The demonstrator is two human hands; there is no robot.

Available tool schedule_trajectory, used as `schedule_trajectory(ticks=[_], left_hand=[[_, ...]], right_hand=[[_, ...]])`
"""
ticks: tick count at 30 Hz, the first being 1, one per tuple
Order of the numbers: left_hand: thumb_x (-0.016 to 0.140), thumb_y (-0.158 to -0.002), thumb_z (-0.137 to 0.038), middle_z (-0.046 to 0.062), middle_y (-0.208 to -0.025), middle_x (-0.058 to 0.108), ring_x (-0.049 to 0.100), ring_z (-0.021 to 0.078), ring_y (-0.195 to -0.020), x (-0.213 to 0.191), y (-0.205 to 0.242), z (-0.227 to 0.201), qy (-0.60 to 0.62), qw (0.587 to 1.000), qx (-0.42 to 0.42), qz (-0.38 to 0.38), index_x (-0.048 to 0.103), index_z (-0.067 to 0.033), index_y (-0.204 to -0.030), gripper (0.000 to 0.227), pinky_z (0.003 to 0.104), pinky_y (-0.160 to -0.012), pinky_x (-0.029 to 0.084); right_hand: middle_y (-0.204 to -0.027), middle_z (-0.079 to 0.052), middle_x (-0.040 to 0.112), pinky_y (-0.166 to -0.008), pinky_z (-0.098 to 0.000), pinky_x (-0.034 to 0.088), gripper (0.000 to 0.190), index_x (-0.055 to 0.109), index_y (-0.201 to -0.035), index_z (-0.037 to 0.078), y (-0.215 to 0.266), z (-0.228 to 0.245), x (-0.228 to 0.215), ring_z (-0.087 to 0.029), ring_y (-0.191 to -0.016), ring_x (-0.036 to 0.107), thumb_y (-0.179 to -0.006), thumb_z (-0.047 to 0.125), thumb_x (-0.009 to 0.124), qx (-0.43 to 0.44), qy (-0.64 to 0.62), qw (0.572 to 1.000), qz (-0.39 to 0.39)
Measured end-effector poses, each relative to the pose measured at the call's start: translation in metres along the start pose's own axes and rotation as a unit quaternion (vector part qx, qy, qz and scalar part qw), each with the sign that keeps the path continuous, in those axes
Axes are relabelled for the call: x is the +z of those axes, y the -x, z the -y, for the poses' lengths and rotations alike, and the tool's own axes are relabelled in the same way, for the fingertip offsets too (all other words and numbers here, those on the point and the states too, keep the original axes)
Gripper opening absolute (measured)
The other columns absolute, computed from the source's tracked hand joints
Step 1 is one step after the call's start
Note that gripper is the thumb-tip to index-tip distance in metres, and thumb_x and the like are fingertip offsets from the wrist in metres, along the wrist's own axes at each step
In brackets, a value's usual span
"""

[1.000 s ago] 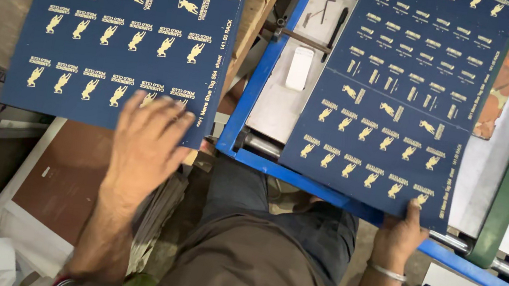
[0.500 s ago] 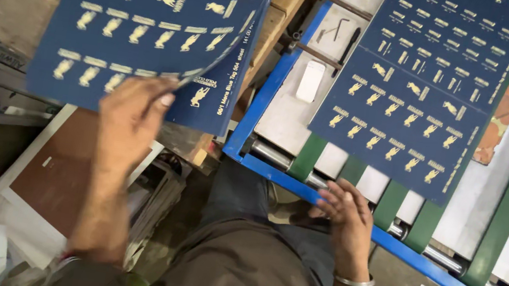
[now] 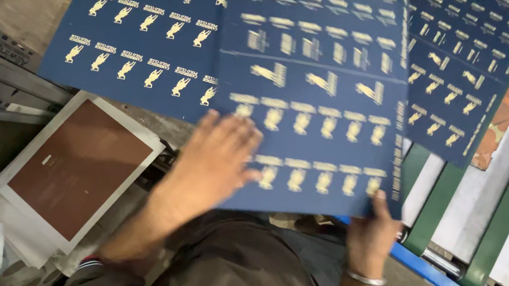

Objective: The person feeds blue printed sheets into a roller machine and retrieves them from the other side. The person repeats this process continuously, handling the sheets one by one and stacking them on a wooden surface to the left.

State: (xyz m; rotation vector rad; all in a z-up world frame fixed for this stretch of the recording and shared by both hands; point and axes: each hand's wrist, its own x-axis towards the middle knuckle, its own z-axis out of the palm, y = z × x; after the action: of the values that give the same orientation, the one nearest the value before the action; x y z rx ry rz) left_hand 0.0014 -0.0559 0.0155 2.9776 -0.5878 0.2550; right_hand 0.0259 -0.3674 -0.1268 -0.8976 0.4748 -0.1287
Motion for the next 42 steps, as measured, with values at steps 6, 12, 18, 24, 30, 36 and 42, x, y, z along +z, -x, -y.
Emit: schedule_trajectory(ticks=[6, 12, 18, 24, 30, 36, 42], left_hand=[[0.065, -0.094, -0.041, 0.019, -0.140, 0.062, 0.054, 0.0339, -0.136, 0.005, 0.013, 0.060, -0.088, 0.994, -0.045, -0.052, 0.058, 0.0021, -0.140, 0.064, 0.049, -0.115, 0.040], [0.073, -0.087, -0.022, 0.013, -0.131, 0.069, 0.067, 0.0287, -0.120, 0.005, 0.013, 0.075, -0.073, 0.993, -0.015, -0.093, 0.064, -0.0021, -0.132, 0.050, 0.041, -0.099, 0.054], [0.082, -0.072, -0.015, 0.010, -0.122, 0.071, 0.070, 0.0268, -0.110, 0.002, 0.009, 0.075, -0.020, 0.993, -0.025, -0.110, 0.068, -0.0051, -0.123, 0.054, 0.041, -0.088, 0.056], [0.084, -0.065, -0.017, 0.011, -0.117, 0.072, 0.070, 0.0276, -0.103, -0.004, 0.005, 0.073, -0.010, 0.995, -0.035, -0.091, 0.070, -0.0031, -0.119, 0.058, 0.041, -0.085, 0.056], [0.083, -0.068, -0.017, 0.010, -0.115, 0.072, 0.069, 0.0276, -0.105, -0.001, 0.003, 0.072, 0.014, 0.993, -0.027, -0.114, 0.069, -0.0039, -0.118, 0.053, 0.042, -0.088, 0.054], [0.081, -0.069, -0.012, 0.007, -0.116, 0.068, 0.062, 0.0279, -0.108, 0.001, 0.003, 0.064, 0.026, 0.994, -0.030, -0.099, 0.067, -0.0047, -0.119, 0.053, 0.044, -0.095, 0.051], [0.082, -0.067, -0.017, 0.011, -0.120, 0.066, 0.059, 0.0306, -0.110, -0.010, 0.006, 0.067, 0.089, 0.993, 0.001, -0.073, 0.064, -0.0002, -0.126, 0.064, 0.048, -0.106, 0.048]], right_hand=[[-0.124, -0.014, 0.067, -0.093, -0.0371, 0.065, 0.033, 0.049, -0.132, -0.001, -0.043, 0.015, -0.099, -0.023, -0.106, 0.072, -0.101, -0.007, 0.060, -0.153, 0.020, 0.977, -0.149], [-0.121, -0.014, 0.072, -0.087, -0.0324, 0.063, 0.021, 0.061, -0.127, -0.010, -0.028, 0.007, -0.154, -0.020, -0.099, 0.073, -0.107, -0.005, 0.059, -0.222, 0.075, 0.955, -0.183], [-0.120, -0.015, 0.072, -0.087, -0.0303, 0.063, 0.025, 0.066, -0.124, -0.010, 0.041, -0.017, -0.149, -0.020, -0.100, 0.074, -0.101, -0.007, 0.057, -0.175, 0.095, 0.950, -0.240], [-0.123, -0.015, 0.070, -0.093, -0.0309, 0.061, 0.026, 0.064, -0.128, -0.009, 0.044, -0.026, -0.147, -0.020, -0.104, 0.071, -0.102, -0.008, 0.058, -0.201, 0.108, 0.953, -0.200], [-0.123, -0.012, 0.069, -0.094, -0.0321, 0.062, 0.025, 0.063, -0.125, -0.004, -0.021, -0.021, -0.138, -0.020, -0.107, 0.071, -0.101, -0.003, 0.062, -0.203, 0.051, 0.963, -0.168], [-0.116, -0.010, 0.067, -0.087, -0.0388, 0.063, 0.027, 0.048, -0.123, 0.003, -0.070, -0.025, -0.119, -0.023, -0.103, 0.072, -0.102, 0.006, 0.065, -0.110, 0.026, 0.972, -0.206], [-0.116, -0.019, 0.069, -0.087, -0.0391, 0.062, 0.033, 0.057, -0.134, -0.005, -0.046, -0.052, -0.102, -0.030, -0.102, 0.071, -0.110, 0.018, 0.052, 0.051, 0.099, 0.994, -0.019]])
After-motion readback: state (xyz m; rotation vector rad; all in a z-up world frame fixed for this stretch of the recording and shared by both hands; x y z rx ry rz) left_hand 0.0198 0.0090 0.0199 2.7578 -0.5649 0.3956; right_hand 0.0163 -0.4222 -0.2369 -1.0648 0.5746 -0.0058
